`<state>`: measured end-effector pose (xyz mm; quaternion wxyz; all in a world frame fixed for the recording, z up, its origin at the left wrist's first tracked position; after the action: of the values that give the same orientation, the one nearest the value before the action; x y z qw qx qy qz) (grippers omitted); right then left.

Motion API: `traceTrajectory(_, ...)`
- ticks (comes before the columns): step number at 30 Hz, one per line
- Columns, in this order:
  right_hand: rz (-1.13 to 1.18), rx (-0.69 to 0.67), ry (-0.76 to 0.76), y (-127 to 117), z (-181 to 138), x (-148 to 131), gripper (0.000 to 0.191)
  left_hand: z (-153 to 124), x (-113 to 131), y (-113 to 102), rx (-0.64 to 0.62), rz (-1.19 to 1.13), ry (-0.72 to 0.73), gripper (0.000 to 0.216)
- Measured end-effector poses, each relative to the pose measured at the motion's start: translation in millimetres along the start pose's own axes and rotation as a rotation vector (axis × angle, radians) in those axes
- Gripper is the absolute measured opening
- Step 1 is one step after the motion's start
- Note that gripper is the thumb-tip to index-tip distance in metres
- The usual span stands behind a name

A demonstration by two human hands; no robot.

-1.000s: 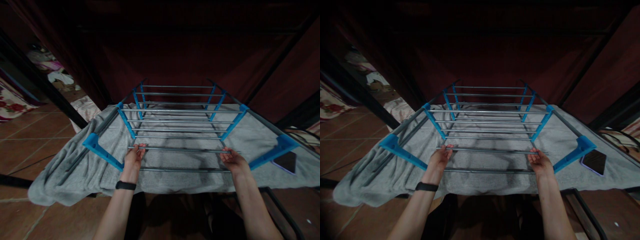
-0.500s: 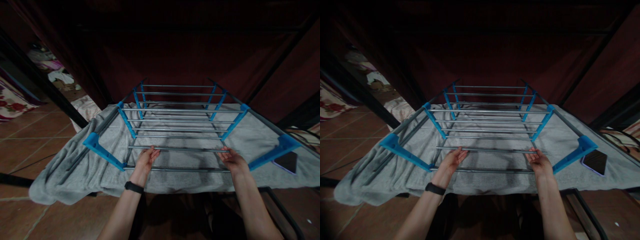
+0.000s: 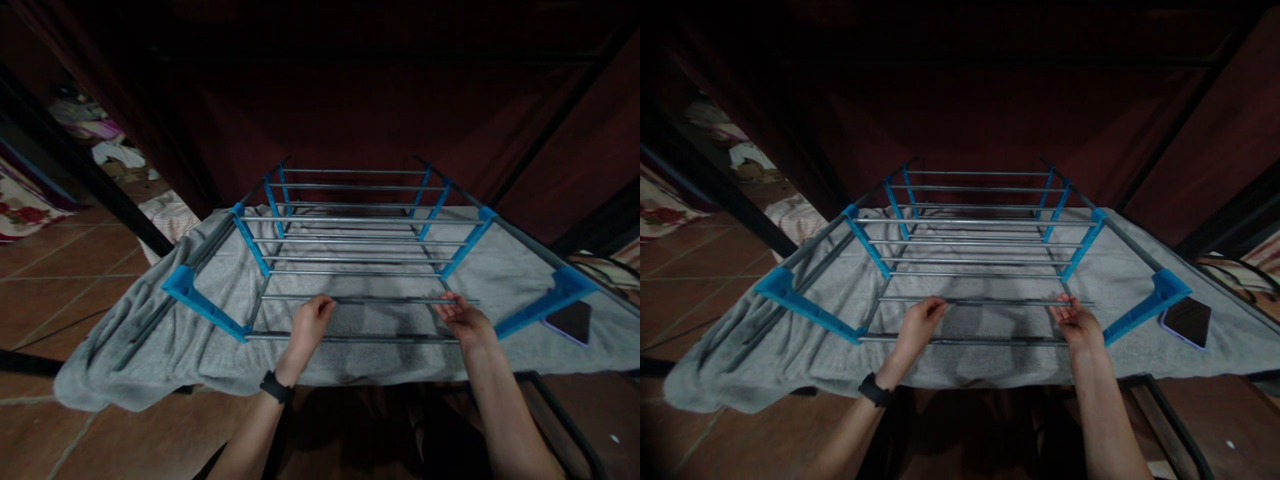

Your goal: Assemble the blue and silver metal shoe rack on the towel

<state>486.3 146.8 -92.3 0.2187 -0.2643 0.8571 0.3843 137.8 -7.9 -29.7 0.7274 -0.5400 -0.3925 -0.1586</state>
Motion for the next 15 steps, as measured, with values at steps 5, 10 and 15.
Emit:
traceTrajectory(5, -0.007, -0.020, 0.000, 2, -4, 0, 0.023, -12, 27, -1, 0.061, 0.491, 0.402, 0.032)
traceTrajectory(10, -0.006, -0.032, 0.016, 4, -7, 1, 0.026, -11, 17, 6, 0.003, 0.734, 0.457, 0.048)
traceTrajectory(15, -0.031, -0.065, 0.032, 2, -3, 1, 0.031, -7, 12, 6, -0.058, 0.866, 0.400, 0.040)
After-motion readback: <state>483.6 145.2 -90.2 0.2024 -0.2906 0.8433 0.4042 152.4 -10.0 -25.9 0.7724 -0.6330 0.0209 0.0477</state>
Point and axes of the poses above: each hand's wrist, its own z-axis towards the middle knuckle, its own y-axis out of the palm, x = y × z, the point moved 6 cm from there along z, towards the middle knuckle, and after that the axes turned 11 degrees about z, right-handed, at the moved point
